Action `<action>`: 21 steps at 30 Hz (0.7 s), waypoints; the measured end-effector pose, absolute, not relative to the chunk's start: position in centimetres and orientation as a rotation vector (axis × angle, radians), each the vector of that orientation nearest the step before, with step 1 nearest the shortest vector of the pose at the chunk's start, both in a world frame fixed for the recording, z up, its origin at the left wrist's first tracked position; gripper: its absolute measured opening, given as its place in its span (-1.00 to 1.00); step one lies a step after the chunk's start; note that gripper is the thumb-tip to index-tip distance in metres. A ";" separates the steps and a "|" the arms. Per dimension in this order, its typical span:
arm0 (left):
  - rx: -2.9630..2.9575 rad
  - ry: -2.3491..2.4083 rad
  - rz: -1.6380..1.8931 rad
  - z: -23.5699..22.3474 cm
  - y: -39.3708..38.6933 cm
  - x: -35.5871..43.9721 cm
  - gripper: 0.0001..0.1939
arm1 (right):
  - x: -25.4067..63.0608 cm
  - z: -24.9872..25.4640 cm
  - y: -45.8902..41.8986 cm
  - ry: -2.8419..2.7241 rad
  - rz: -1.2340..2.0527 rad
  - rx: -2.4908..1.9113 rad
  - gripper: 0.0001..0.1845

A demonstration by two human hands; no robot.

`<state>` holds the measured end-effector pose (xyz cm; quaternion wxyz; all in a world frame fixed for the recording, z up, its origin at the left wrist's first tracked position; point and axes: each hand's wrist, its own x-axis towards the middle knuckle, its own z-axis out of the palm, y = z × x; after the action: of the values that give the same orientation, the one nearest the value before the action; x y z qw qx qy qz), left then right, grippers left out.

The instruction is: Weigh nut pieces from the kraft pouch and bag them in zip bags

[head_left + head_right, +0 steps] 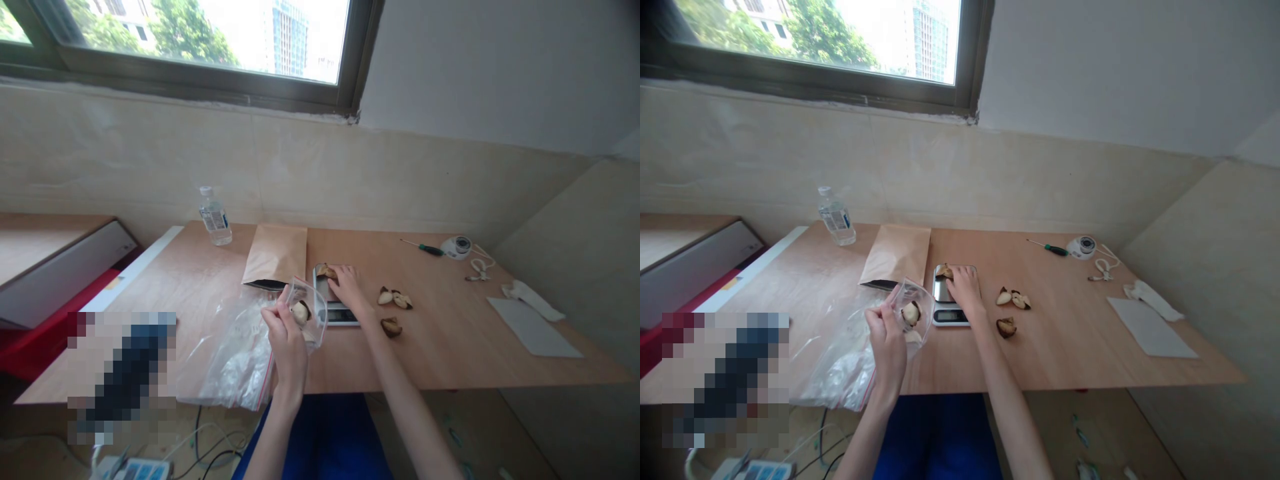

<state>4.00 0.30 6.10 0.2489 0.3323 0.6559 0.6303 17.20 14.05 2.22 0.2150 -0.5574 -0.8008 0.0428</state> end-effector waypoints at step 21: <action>0.820 1.677 1.740 6.3 0.5 4.6 -0.74 | 14.5 12.4 5.4 -1.922 0.776 -1.461 -0.63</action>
<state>4.61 0.46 6.27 0.2908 0.3076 0.6287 0.6524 14.50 5.43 12.37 0.2984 -0.5499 -0.7234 0.2920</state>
